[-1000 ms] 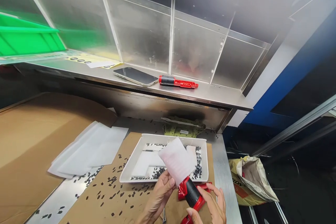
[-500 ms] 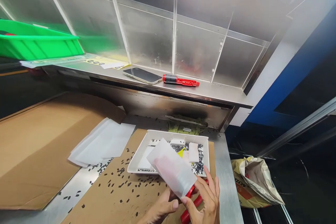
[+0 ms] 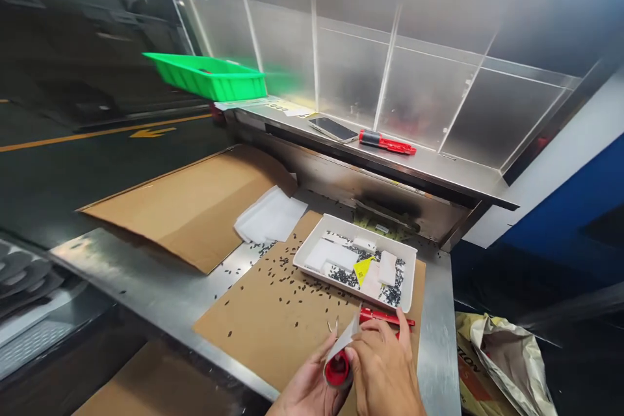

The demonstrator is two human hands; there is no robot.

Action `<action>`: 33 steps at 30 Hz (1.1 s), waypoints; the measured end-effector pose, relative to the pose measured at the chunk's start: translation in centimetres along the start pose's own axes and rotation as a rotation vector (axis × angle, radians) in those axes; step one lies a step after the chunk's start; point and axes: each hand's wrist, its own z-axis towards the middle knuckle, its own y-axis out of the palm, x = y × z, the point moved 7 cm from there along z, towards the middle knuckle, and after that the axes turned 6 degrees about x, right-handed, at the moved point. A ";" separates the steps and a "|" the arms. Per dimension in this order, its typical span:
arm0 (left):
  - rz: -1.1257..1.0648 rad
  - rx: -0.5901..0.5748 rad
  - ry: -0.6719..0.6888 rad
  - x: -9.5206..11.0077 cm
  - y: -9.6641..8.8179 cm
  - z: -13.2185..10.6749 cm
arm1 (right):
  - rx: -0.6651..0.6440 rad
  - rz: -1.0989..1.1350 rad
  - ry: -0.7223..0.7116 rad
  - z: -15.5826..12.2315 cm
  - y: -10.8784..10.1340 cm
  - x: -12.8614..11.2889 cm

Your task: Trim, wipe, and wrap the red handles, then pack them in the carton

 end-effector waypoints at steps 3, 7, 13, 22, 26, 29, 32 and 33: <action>-0.051 0.066 0.066 -1.1 -1.2 -0.6 | -0.032 -0.025 -0.025 -0.7 -0.7 -0.3; -0.104 0.092 0.133 -2.7 -2.3 -2.0 | -0.084 0.003 -0.021 -2.7 -1.3 -1.0; -0.162 0.045 0.109 -6.9 -3.6 -4.2 | -0.085 -0.039 -0.248 -4.6 -2.2 -3.4; -0.346 -0.022 0.289 -7.6 -6.8 -8.4 | -0.245 0.088 -0.264 -7.2 1.8 -6.6; -0.381 -0.025 0.314 -6.1 -7.6 -10.8 | -0.226 0.234 -0.130 -8.6 3.8 -7.4; -0.430 0.027 0.307 -4.7 -9.1 -12.3 | -0.182 0.429 0.068 -9.0 5.4 -8.0; -0.510 0.100 0.317 -2.9 -11.2 -14.3 | -0.110 0.527 0.282 -9.3 7.5 -9.0; -0.533 0.120 0.323 -2.2 -12.0 -15.1 | -0.133 0.526 0.308 -9.4 8.6 -9.8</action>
